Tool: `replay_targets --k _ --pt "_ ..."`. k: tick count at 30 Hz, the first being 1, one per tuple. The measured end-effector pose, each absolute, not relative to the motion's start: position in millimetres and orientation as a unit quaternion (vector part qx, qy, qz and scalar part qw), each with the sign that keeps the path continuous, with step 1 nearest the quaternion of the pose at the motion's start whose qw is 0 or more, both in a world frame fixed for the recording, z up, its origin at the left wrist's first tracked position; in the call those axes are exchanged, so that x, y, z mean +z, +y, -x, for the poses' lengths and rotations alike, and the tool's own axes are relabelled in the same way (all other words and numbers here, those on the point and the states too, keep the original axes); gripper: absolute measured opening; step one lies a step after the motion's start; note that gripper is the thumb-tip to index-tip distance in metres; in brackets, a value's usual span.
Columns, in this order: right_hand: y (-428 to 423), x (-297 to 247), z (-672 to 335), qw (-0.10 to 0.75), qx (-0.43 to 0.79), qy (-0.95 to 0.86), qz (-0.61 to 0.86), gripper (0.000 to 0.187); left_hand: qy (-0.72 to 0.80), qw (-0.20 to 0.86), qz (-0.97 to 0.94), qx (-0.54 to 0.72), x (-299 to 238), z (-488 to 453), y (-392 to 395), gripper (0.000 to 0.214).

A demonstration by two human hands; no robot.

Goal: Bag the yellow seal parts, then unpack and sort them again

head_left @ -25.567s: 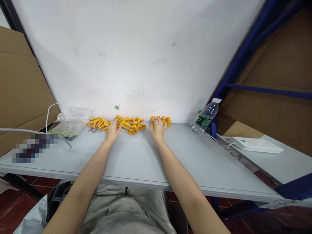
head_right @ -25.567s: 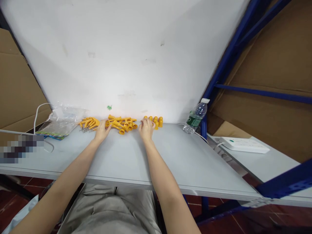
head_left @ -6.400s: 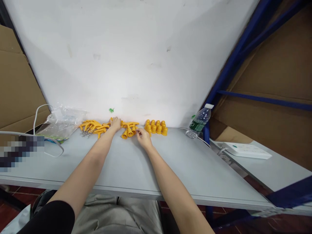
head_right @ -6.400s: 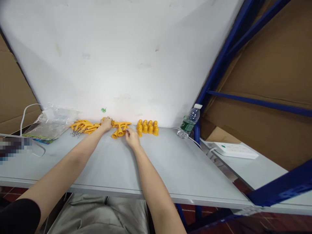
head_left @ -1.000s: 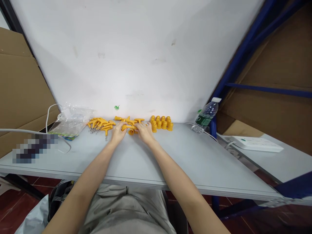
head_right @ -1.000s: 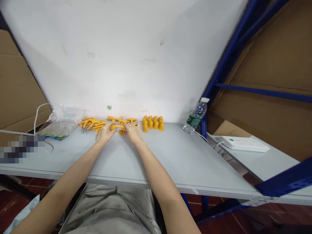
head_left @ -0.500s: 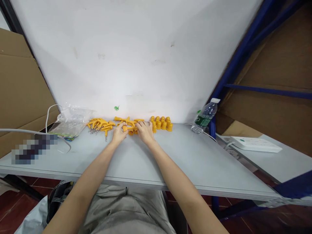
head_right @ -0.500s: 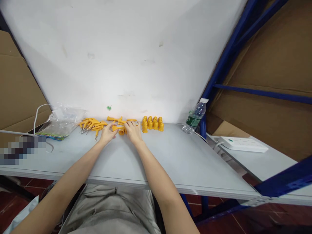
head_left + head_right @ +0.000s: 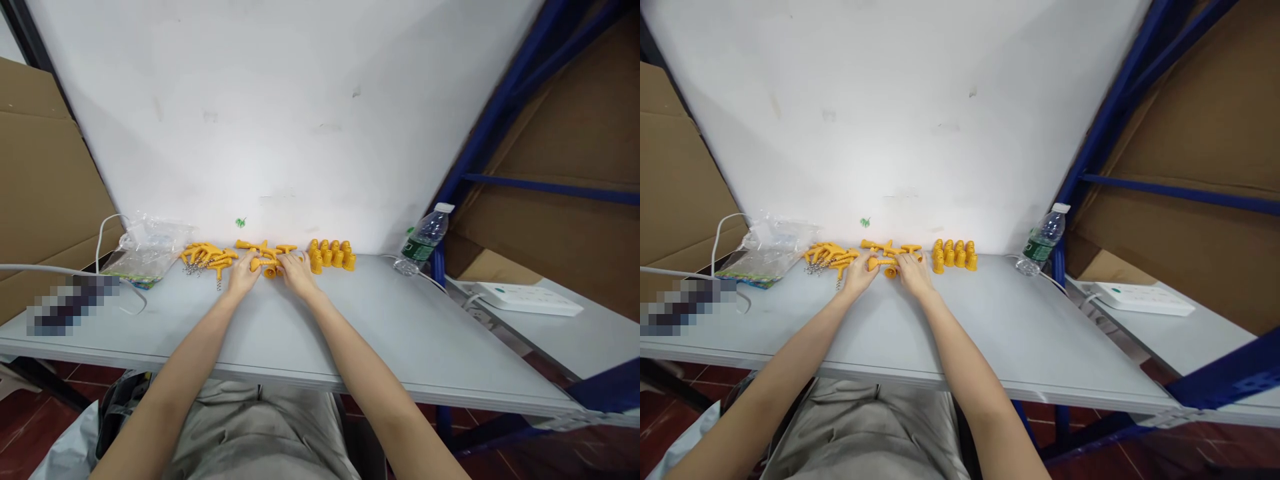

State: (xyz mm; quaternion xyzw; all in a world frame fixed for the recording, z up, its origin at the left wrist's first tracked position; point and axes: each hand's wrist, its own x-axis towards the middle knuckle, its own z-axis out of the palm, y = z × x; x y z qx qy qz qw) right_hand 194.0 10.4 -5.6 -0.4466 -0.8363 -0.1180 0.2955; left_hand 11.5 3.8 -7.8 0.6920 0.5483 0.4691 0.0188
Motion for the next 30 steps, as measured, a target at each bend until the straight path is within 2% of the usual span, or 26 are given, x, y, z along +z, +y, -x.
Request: replay_targets --k 12,19,30 --pt "8.2 -2.2 -195.5 0.313 -0.139 -0.827 0.445 0.026 0.576 0.039 -0.684 0.445 0.3 -14.6 -3.5 0.027" --pt "7.9 -2.8 -193.3 0.306 -0.115 -0.829 0.454 0.033 0.578 0.037 -0.680 0.450 -1.2 -12.4 -2.5 0.026" --pt "10.3 -2.7 -197.0 0.309 -0.115 -0.826 0.458 0.033 0.584 0.030 -0.679 0.444 -2.3 -10.8 -2.3 0.026"
